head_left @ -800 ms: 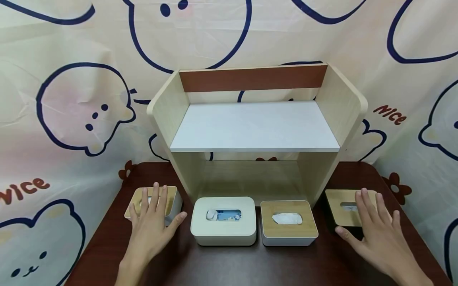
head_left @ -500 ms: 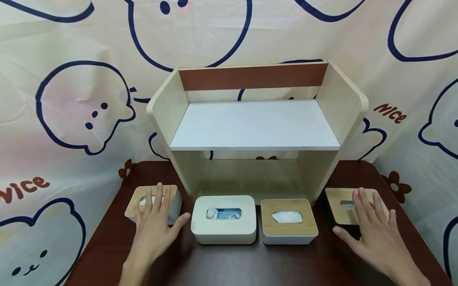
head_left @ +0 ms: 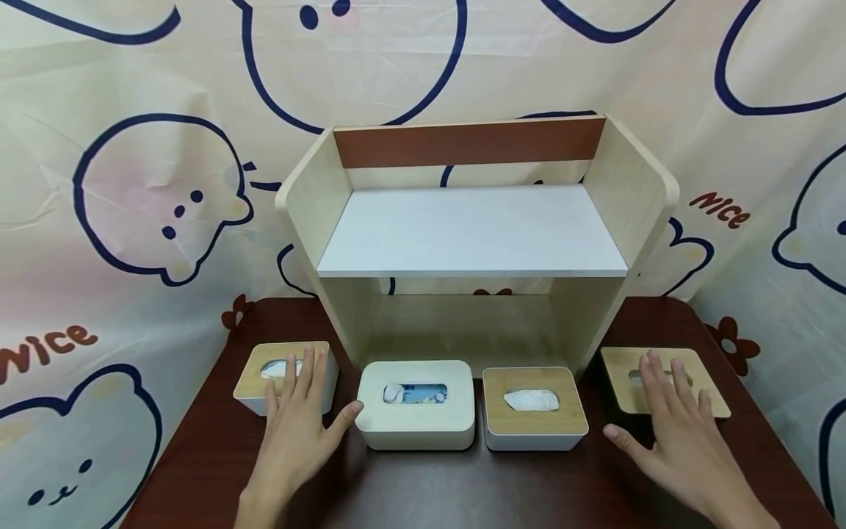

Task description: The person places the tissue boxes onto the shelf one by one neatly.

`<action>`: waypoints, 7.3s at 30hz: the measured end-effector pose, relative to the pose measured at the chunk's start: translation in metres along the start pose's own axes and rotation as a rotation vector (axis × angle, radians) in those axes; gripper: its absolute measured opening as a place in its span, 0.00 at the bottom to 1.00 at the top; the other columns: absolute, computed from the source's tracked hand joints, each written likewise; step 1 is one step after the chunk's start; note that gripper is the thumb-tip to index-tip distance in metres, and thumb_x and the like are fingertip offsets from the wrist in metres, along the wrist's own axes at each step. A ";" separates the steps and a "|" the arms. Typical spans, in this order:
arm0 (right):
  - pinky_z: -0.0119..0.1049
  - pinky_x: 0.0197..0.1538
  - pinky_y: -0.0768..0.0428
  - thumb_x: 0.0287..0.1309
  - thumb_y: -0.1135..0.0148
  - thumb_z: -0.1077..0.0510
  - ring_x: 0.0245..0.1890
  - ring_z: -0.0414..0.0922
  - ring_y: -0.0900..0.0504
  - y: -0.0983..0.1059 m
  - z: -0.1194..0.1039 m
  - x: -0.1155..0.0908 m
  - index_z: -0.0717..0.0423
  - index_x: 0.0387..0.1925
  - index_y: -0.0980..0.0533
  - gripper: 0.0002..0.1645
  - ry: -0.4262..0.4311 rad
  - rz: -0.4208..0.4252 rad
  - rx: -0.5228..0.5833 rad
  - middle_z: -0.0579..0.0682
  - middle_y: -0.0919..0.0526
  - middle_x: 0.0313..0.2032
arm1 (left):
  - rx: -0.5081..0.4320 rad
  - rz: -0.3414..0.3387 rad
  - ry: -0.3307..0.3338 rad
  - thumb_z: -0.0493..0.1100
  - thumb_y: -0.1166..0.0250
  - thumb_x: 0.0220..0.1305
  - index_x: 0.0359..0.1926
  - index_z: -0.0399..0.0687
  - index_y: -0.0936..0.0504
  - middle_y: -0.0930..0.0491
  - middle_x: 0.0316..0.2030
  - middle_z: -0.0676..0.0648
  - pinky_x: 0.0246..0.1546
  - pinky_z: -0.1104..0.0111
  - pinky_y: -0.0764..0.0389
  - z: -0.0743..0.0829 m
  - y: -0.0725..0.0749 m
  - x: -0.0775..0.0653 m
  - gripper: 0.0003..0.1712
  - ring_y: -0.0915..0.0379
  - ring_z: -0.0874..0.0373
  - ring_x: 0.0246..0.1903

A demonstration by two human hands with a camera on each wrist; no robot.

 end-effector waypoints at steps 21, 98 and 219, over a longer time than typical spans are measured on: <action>0.85 0.67 0.39 0.65 0.29 0.30 0.87 0.65 0.64 -0.016 -0.028 -0.008 0.42 0.88 0.71 0.74 -0.002 -0.070 0.196 0.61 0.63 0.88 | -0.212 0.024 -0.099 0.63 0.29 0.70 0.89 0.59 0.56 0.53 0.87 0.44 0.76 0.32 0.35 0.061 -0.023 -0.024 0.60 0.57 0.37 0.86; 0.66 0.66 0.21 0.76 0.34 0.49 0.71 0.63 0.24 -0.064 -0.047 -0.015 0.63 0.82 0.38 0.43 -0.080 0.032 0.449 0.67 0.26 0.74 | -0.749 -0.291 0.044 0.47 0.34 0.78 0.86 0.37 0.51 0.43 0.83 0.34 0.74 0.45 0.28 0.179 -0.134 -0.046 0.49 0.39 0.41 0.79; 0.72 0.76 0.34 0.80 0.41 0.43 0.82 0.68 0.44 -0.039 -0.102 0.028 0.59 0.87 0.56 0.52 -0.069 0.142 0.623 0.64 0.49 0.85 | -0.814 0.040 -0.094 0.48 0.37 0.80 0.86 0.38 0.53 0.53 0.86 0.42 0.82 0.41 0.42 0.196 -0.098 0.018 0.48 0.54 0.46 0.85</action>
Point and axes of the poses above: each hand's wrist, its own x-axis towards the middle knuckle, its own y-axis out of the back of the hand, z = x × y, the point moved 4 cm from there along x, towards the middle knuckle
